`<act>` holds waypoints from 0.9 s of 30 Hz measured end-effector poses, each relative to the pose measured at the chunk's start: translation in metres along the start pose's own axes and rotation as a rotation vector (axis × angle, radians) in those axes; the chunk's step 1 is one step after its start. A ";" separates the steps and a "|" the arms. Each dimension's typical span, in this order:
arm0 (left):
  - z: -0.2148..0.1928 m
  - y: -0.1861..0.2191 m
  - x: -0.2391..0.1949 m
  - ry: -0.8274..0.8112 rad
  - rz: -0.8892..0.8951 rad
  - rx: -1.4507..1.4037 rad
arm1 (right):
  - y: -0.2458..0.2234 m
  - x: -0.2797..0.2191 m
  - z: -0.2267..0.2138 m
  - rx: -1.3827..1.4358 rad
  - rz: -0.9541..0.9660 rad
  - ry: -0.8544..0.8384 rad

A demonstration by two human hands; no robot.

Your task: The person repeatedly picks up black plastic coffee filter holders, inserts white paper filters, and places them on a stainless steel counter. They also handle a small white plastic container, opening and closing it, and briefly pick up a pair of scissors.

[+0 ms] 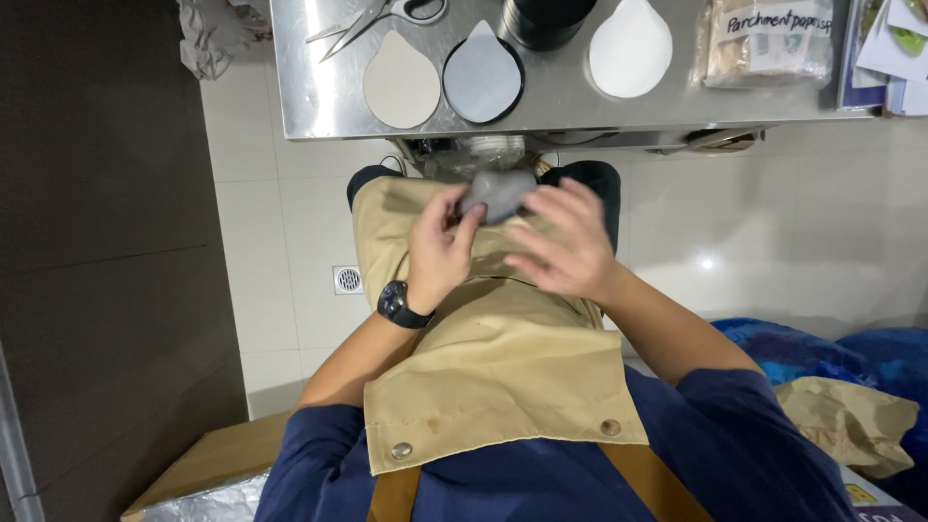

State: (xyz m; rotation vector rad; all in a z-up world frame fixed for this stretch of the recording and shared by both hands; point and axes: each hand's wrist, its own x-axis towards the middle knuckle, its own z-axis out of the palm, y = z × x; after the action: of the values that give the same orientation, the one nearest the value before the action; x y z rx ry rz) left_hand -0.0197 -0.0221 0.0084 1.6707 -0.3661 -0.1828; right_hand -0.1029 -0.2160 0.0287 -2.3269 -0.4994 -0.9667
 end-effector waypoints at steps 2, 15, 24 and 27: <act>-0.006 0.006 0.009 -0.028 0.303 0.082 | 0.012 -0.006 0.002 -0.008 -0.022 0.122; -0.010 0.042 0.015 0.024 0.762 0.143 | 0.011 -0.012 0.003 0.069 -0.207 0.231; -0.012 0.040 0.002 0.014 0.530 -0.119 | 0.008 0.002 0.003 0.136 -0.246 0.302; -0.009 0.034 -0.002 0.033 0.487 -0.201 | 0.008 0.002 0.003 0.178 -0.233 0.313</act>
State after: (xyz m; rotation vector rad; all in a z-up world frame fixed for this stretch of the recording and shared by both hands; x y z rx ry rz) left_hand -0.0228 -0.0165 0.0433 1.3421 -0.6938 0.1662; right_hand -0.0958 -0.2203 0.0257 -1.9430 -0.7040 -1.3119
